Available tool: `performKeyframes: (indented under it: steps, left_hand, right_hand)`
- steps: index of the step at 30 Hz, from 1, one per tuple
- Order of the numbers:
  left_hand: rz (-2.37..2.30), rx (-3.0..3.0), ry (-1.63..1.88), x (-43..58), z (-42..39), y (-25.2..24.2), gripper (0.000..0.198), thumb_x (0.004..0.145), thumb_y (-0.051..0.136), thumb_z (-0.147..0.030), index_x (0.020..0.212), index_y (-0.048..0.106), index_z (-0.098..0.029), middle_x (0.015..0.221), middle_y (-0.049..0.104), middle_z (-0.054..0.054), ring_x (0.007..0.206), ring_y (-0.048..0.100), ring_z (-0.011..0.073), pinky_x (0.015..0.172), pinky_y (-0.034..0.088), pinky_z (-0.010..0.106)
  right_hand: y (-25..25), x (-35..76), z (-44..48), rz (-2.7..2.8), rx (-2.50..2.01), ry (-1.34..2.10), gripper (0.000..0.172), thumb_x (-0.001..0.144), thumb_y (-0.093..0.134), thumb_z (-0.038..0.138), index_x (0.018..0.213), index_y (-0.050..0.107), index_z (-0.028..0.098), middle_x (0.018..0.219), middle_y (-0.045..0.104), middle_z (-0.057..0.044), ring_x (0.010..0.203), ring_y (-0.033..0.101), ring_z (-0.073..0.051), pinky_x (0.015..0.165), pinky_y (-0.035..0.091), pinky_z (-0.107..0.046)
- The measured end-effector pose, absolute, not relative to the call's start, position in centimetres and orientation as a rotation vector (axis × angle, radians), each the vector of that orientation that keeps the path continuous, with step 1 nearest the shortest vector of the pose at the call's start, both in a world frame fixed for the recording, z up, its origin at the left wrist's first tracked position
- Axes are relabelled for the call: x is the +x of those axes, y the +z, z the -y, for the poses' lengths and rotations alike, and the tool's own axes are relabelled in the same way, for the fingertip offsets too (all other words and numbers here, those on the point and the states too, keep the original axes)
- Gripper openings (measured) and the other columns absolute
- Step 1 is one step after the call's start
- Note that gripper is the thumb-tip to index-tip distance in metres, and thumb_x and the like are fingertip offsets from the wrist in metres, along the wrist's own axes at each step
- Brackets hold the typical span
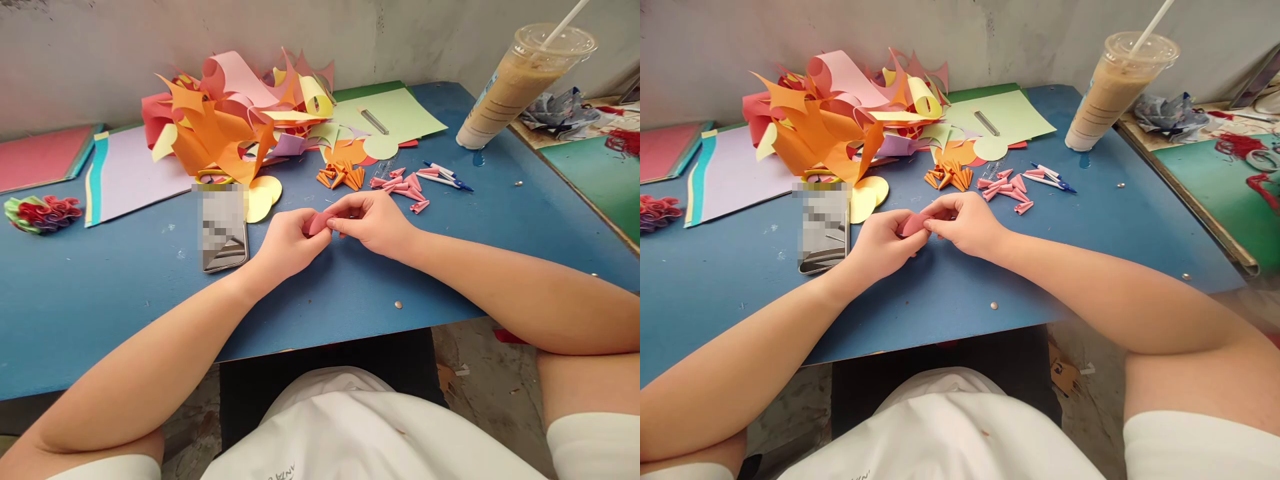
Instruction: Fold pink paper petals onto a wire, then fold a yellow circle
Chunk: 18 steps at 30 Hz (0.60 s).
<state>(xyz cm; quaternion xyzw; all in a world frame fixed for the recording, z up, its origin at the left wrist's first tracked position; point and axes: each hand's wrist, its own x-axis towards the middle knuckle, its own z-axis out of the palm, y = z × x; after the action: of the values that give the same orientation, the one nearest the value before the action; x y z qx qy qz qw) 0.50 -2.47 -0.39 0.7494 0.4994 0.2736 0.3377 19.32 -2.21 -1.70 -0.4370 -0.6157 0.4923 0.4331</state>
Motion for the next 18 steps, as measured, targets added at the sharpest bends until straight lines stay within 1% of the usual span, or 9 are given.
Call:
performKeyframes:
  steps: [4,11,18]
  left_hand:
    - [-1.308,1.958,0.717,0.51,2.52,-0.35,0.035,0.081,0.063,-0.030,0.057,0.038,-0.021,0.053,0.049,-0.004,0.056,0.040,0.0105,0.054,0.026,0.027]
    - [-1.313,1.967,0.719,0.53,2.45,-0.38,0.034,0.080,0.063,-0.029,0.058,0.039,-0.021,0.053,0.047,-0.005,0.056,0.038,0.0102,0.054,0.026,0.028]
    - [-1.308,1.961,0.722,0.55,2.33,-0.56,0.036,0.080,0.064,-0.030,0.058,0.037,-0.021,0.053,0.045,-0.005,0.056,0.037,0.0100,0.054,0.025,0.028]
  right_hand:
    - [-1.62,19.38,2.25,1.533,-1.091,1.264,0.013,0.079,0.079,0.021,0.090,0.083,0.017,0.088,0.082,-0.006,0.079,0.072,-0.018,0.075,0.060,-0.032]
    - [-1.62,19.30,2.28,1.475,-1.083,1.351,0.013,0.079,0.079,0.019,0.091,0.082,0.016,0.092,0.083,-0.007,0.083,0.074,-0.019,0.077,0.062,-0.031]
    - [-1.83,19.28,2.17,1.441,-1.091,1.375,0.012,0.077,0.080,0.017,0.089,0.083,0.017,0.087,0.082,-0.005,0.078,0.072,-0.016,0.074,0.061,-0.030]
